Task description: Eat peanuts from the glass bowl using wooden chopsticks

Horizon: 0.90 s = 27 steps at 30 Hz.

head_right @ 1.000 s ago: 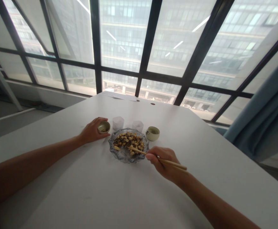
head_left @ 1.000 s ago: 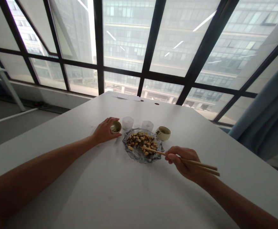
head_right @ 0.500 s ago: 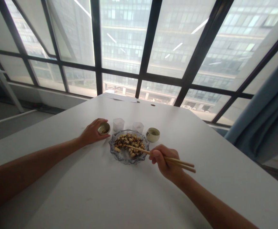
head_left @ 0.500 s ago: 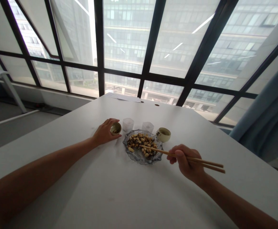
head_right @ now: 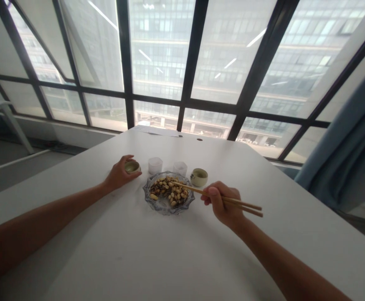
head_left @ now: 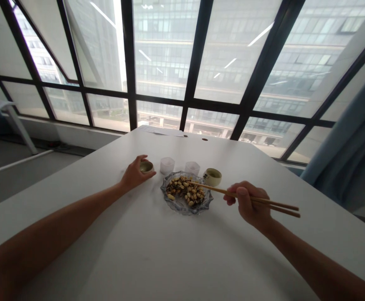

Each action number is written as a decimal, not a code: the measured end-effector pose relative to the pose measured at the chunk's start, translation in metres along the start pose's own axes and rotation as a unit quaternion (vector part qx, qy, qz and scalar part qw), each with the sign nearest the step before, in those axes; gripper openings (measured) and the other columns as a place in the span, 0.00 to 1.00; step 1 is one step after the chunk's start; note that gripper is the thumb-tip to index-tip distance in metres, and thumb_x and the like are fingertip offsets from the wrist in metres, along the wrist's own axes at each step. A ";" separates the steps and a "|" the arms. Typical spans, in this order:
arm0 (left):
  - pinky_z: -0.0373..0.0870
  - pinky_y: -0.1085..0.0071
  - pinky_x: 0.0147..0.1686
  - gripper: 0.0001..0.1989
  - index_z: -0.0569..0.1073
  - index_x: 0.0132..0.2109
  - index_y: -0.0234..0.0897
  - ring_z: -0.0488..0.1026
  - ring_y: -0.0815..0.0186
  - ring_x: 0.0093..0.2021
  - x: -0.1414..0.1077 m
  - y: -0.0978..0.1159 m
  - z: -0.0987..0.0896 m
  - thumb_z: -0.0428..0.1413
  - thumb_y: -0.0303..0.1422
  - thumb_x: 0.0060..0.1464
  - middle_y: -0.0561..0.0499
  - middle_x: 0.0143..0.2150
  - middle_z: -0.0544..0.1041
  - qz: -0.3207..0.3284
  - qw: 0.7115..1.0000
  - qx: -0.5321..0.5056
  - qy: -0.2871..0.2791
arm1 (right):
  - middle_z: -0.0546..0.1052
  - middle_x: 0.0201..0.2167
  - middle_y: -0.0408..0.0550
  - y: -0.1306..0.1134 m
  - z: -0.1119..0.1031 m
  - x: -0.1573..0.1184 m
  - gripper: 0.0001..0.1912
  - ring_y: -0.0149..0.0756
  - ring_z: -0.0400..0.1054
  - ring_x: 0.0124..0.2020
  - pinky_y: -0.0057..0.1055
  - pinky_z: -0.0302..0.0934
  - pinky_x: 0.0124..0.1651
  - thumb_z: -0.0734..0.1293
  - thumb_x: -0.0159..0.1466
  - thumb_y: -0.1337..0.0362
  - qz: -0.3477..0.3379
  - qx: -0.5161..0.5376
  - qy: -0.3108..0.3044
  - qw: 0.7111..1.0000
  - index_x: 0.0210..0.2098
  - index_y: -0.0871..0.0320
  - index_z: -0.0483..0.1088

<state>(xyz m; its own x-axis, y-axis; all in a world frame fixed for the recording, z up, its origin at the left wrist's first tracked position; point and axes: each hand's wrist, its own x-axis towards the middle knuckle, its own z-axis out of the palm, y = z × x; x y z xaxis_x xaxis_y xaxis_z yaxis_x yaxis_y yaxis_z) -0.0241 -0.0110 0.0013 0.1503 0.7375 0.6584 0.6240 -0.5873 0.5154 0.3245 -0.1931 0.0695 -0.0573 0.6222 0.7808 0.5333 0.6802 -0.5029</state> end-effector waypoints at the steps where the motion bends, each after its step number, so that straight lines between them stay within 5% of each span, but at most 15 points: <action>1: 0.75 0.60 0.49 0.37 0.64 0.58 0.39 0.77 0.56 0.47 0.001 -0.002 -0.001 0.65 0.49 0.46 0.45 0.48 0.78 -0.026 1.000 -0.003 -0.003 | 0.78 0.18 0.45 0.000 -0.003 0.002 0.20 0.31 0.71 0.15 0.24 0.66 0.17 0.61 0.72 0.53 -0.021 -0.016 -0.005 1.000 0.29 0.56 0.72; 5: 0.74 0.56 0.48 0.41 0.64 0.60 0.38 0.77 0.53 0.47 0.012 -0.004 -0.009 0.64 0.54 0.43 0.42 0.52 0.76 -0.070 0.995 0.034 -0.055 | 0.78 0.19 0.44 0.001 -0.016 0.010 0.18 0.30 0.72 0.16 0.23 0.65 0.18 0.61 0.72 0.55 -0.076 -0.061 0.000 0.995 0.30 0.56 0.73; 9: 0.68 0.48 0.56 0.39 0.68 0.58 0.35 0.71 0.45 0.57 0.040 0.031 -0.007 0.60 0.57 0.47 0.37 0.58 0.73 0.010 0.990 0.119 -0.077 | 0.78 0.19 0.44 0.007 -0.032 0.017 0.19 0.31 0.73 0.17 0.24 0.66 0.19 0.61 0.72 0.54 -0.070 -0.099 0.023 0.992 0.29 0.56 0.73; 14: 0.60 0.49 0.62 0.31 0.71 0.58 0.36 0.67 0.49 0.61 0.068 0.123 0.046 0.53 0.54 0.57 0.40 0.60 0.73 0.150 0.956 0.125 -0.217 | 0.78 0.20 0.46 0.022 -0.056 0.025 0.23 0.33 0.73 0.18 0.27 0.66 0.21 0.60 0.71 0.48 -0.043 -0.178 0.044 0.982 0.28 0.55 0.72; 18: 0.43 0.47 0.69 0.40 0.66 0.64 0.35 0.56 0.48 0.69 0.077 0.177 0.108 0.56 0.57 0.52 0.37 0.69 0.63 0.177 0.913 0.163 -0.330 | 0.79 0.20 0.48 0.028 -0.068 0.029 0.26 0.36 0.74 0.20 0.30 0.66 0.22 0.57 0.70 0.44 -0.022 -0.237 0.029 0.971 0.27 0.55 0.72; 22: 0.35 0.41 0.68 0.45 0.66 0.63 0.37 0.48 0.43 0.71 0.083 0.196 0.146 0.58 0.61 0.45 0.36 0.72 0.56 0.138 0.874 0.198 -0.422 | 0.78 0.18 0.47 0.032 -0.072 0.031 0.27 0.36 0.73 0.18 0.31 0.64 0.22 0.57 0.70 0.43 -0.017 -0.251 0.015 0.968 0.26 0.55 0.71; 27: 0.37 0.42 0.68 0.42 0.69 0.58 0.39 0.58 0.47 0.65 0.083 0.199 0.147 0.65 0.55 0.38 0.40 0.62 0.69 0.155 0.881 0.181 -0.410 | 0.75 0.16 0.46 0.032 -0.073 0.034 0.28 0.34 0.70 0.16 0.29 0.62 0.22 0.57 0.70 0.44 -0.006 -0.234 -0.033 0.972 0.23 0.55 0.70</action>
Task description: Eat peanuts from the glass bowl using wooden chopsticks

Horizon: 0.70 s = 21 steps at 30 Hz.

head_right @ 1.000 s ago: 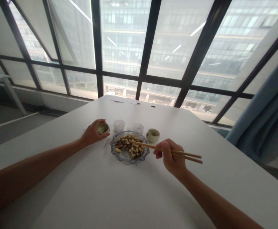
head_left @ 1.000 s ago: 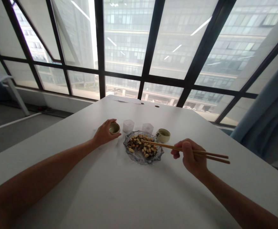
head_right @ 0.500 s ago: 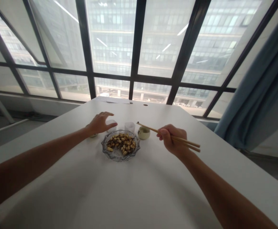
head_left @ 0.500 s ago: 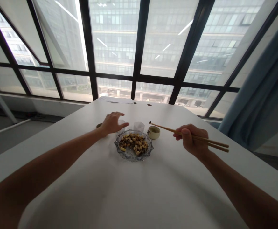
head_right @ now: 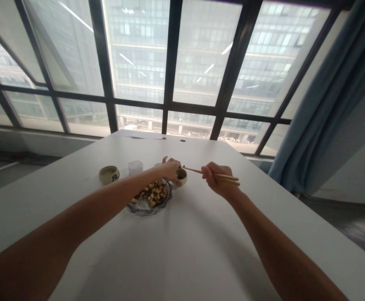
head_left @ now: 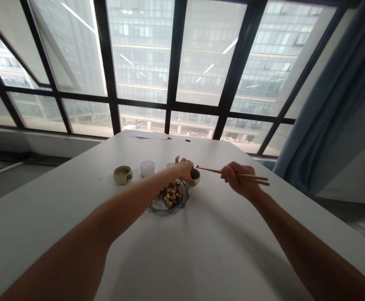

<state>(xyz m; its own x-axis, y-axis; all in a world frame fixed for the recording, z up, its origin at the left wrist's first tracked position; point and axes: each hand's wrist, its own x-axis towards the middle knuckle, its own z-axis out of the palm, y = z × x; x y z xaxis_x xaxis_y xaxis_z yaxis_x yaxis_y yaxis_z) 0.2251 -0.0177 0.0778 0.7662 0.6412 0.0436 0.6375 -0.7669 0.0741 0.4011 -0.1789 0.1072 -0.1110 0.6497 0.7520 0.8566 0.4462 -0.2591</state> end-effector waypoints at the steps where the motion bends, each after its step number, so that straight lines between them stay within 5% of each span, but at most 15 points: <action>1: 0.37 0.43 0.68 0.42 0.68 0.58 0.39 0.59 0.48 0.65 -0.002 0.000 -0.001 0.66 0.53 0.37 0.41 0.61 0.70 0.009 1.000 0.004 0.008 | 0.75 0.16 0.46 -0.001 0.000 0.001 0.28 0.34 0.69 0.16 0.29 0.61 0.21 0.57 0.70 0.45 0.001 0.001 -0.009 1.000 0.22 0.55 0.70; 8: 0.39 0.47 0.67 0.41 0.65 0.58 0.39 0.60 0.50 0.64 -0.012 0.002 -0.001 0.67 0.48 0.38 0.42 0.61 0.69 0.041 0.999 0.013 0.023 | 0.74 0.15 0.46 -0.007 0.001 0.002 0.29 0.32 0.67 0.17 0.27 0.59 0.22 0.56 0.70 0.44 0.011 0.010 -0.034 0.999 0.22 0.56 0.69; 15: 0.40 0.48 0.68 0.41 0.67 0.59 0.41 0.60 0.50 0.64 -0.012 0.002 0.000 0.66 0.52 0.39 0.41 0.61 0.69 0.033 0.999 0.008 0.025 | 0.71 0.15 0.42 -0.007 0.010 0.006 0.28 0.29 0.62 0.17 0.26 0.55 0.22 0.60 0.67 0.41 -0.001 0.046 -0.123 0.991 0.23 0.56 0.70; 18: 0.42 0.48 0.67 0.42 0.67 0.60 0.42 0.60 0.49 0.64 -0.008 -0.001 0.002 0.65 0.54 0.40 0.41 0.63 0.68 0.027 0.999 0.006 0.017 | 0.71 0.15 0.43 -0.012 0.008 0.007 0.30 0.30 0.64 0.17 0.26 0.57 0.21 0.61 0.66 0.39 0.039 0.053 -0.089 0.994 0.22 0.56 0.69; 21: 0.44 0.46 0.67 0.43 0.67 0.61 0.42 0.59 0.48 0.65 -0.001 -0.005 0.007 0.63 0.58 0.41 0.40 0.65 0.66 0.013 1.000 -0.001 0.001 | 0.73 0.16 0.46 -0.022 0.007 0.007 0.30 0.31 0.65 0.16 0.27 0.59 0.19 0.61 0.66 0.38 0.093 0.120 0.025 0.988 0.22 0.56 0.70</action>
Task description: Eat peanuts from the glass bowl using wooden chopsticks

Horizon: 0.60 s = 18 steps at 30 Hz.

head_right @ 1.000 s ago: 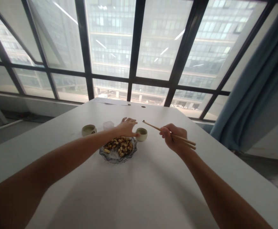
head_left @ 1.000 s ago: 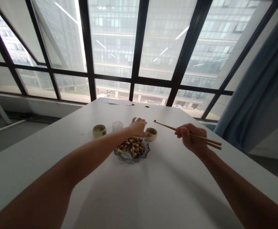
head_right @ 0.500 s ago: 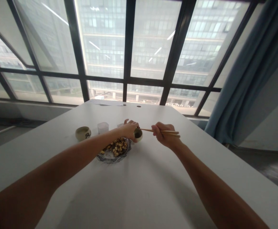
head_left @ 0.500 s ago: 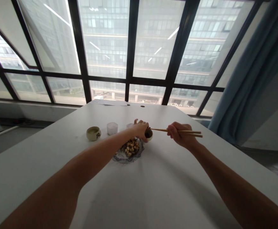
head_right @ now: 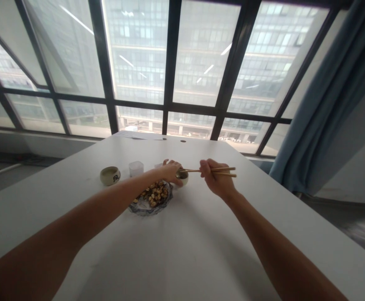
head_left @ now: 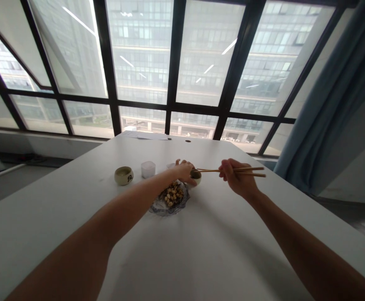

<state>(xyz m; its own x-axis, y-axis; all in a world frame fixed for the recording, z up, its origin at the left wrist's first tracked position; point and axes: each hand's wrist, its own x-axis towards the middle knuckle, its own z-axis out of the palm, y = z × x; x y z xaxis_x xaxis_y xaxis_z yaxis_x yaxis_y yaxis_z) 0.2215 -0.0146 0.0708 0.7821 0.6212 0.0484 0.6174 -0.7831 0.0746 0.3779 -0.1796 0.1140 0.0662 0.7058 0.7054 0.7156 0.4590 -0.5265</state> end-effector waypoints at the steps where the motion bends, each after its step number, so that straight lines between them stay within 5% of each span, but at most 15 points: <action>1: 0.44 0.46 0.67 0.43 0.67 0.61 0.43 0.58 0.47 0.65 0.002 -0.001 0.001 0.62 0.59 0.42 0.40 0.65 0.66 -0.005 1.000 -0.001 -0.005 | 0.73 0.15 0.46 -0.004 0.002 -0.001 0.30 0.31 0.64 0.14 0.27 0.58 0.17 0.61 0.65 0.37 0.019 0.040 0.034 0.998 0.23 0.57 0.70; 4: 0.45 0.45 0.66 0.43 0.68 0.61 0.43 0.57 0.47 0.67 0.005 -0.007 0.003 0.62 0.60 0.43 0.39 0.68 0.63 -0.003 1.000 0.007 -0.009 | 0.70 0.10 0.45 -0.017 0.008 -0.002 0.32 0.29 0.59 0.10 0.26 0.53 0.12 0.63 0.62 0.36 0.074 0.140 0.076 0.984 0.20 0.57 0.70; 8: 0.38 0.43 0.68 0.43 0.62 0.67 0.41 0.49 0.47 0.71 -0.009 -0.023 -0.009 0.62 0.52 0.47 0.39 0.73 0.55 0.006 1.000 0.013 0.004 | 0.68 0.08 0.45 -0.030 0.014 -0.003 0.32 0.28 0.57 0.07 0.25 0.50 0.09 0.67 0.59 0.35 0.116 0.193 0.044 0.973 0.17 0.58 0.70; 14: 0.40 0.44 0.68 0.23 0.71 0.59 0.41 0.58 0.51 0.68 -0.083 -0.083 -0.036 0.52 0.44 0.60 0.43 0.68 0.66 0.020 0.981 0.019 0.194 | 0.69 0.08 0.45 -0.036 0.028 -0.008 0.33 0.28 0.58 0.07 0.23 0.50 0.09 0.66 0.57 0.33 0.162 0.184 -0.096 0.965 0.19 0.58 0.70; 18: 0.51 0.44 0.64 0.19 0.77 0.50 0.41 0.68 0.50 0.62 -0.137 -0.132 -0.026 0.50 0.46 0.61 0.43 0.60 0.74 -0.027 0.956 0.012 0.293 | 0.70 0.10 0.44 -0.034 0.050 -0.005 0.34 0.27 0.59 0.08 0.23 0.52 0.10 0.63 0.58 0.32 0.141 0.161 -0.149 0.965 0.20 0.58 0.69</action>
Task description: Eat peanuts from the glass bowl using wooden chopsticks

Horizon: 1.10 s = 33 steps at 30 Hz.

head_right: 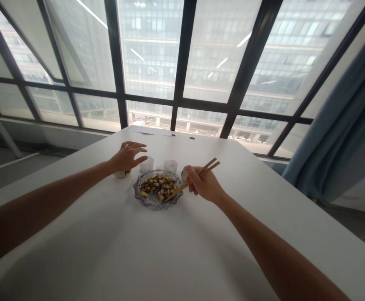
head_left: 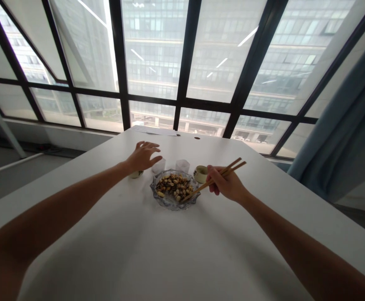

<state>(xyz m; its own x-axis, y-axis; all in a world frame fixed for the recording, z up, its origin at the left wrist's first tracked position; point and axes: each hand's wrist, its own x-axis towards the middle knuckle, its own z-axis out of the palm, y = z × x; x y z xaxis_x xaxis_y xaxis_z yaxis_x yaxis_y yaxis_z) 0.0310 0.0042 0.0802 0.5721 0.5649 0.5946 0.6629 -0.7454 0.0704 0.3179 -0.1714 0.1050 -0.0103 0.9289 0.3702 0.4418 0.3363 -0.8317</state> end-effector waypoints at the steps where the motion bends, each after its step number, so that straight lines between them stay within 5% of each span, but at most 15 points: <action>1: 0.53 0.44 0.63 0.19 0.78 0.48 0.41 0.69 0.49 0.60 -0.011 -0.011 -0.001 0.50 0.46 0.61 0.43 0.59 0.76 -0.024 1.000 -0.001 0.017 | 0.70 0.10 0.44 0.002 0.004 0.004 0.34 0.28 0.60 0.09 0.23 0.53 0.10 0.63 0.59 0.32 -0.010 -0.006 0.000 1.000 0.20 0.58 0.69; 6: 0.63 0.49 0.59 0.22 0.78 0.45 0.40 0.73 0.50 0.56 -0.052 -0.044 0.008 0.47 0.49 0.61 0.43 0.53 0.79 -0.136 0.988 -0.048 0.054 | 0.72 0.13 0.45 0.011 0.015 0.016 0.32 0.29 0.64 0.12 0.24 0.58 0.13 0.63 0.61 0.35 -0.047 -0.005 0.067 0.997 0.23 0.58 0.69; 12: 0.72 0.57 0.52 0.28 0.75 0.48 0.36 0.77 0.53 0.49 -0.074 -0.039 0.024 0.48 0.55 0.58 0.40 0.50 0.79 -0.235 0.951 -0.179 0.088 | 0.73 0.13 0.46 0.001 -0.001 0.012 0.31 0.30 0.64 0.11 0.24 0.58 0.12 0.67 0.60 0.36 -0.042 0.006 0.109 0.993 0.22 0.59 0.71; 21: 0.73 0.57 0.50 0.29 0.72 0.50 0.35 0.77 0.54 0.47 -0.080 -0.031 0.029 0.55 0.55 0.53 0.40 0.49 0.78 -0.253 0.938 -0.214 0.101 | 0.74 0.14 0.48 -0.018 -0.010 0.002 0.31 0.30 0.66 0.12 0.23 0.57 0.13 0.65 0.61 0.36 -0.012 -0.122 -0.040 0.992 0.23 0.60 0.72; 33: 0.73 0.56 0.50 0.30 0.71 0.51 0.35 0.77 0.54 0.47 -0.080 -0.029 0.029 0.55 0.55 0.52 0.40 0.49 0.78 -0.256 0.937 -0.217 0.096 | 0.75 0.16 0.49 -0.019 -0.005 0.000 0.33 0.30 0.67 0.15 0.25 0.59 0.16 0.63 0.60 0.34 -0.002 -0.138 -0.052 0.989 0.24 0.59 0.71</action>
<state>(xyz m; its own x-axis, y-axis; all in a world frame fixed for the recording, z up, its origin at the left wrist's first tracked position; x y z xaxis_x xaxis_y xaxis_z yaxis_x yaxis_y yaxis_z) -0.0199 -0.0088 0.0078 0.1080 0.8442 0.5251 0.5442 -0.4922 0.6794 0.3144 -0.1790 0.1227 -0.0989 0.9431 0.3175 0.6696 0.2991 -0.6799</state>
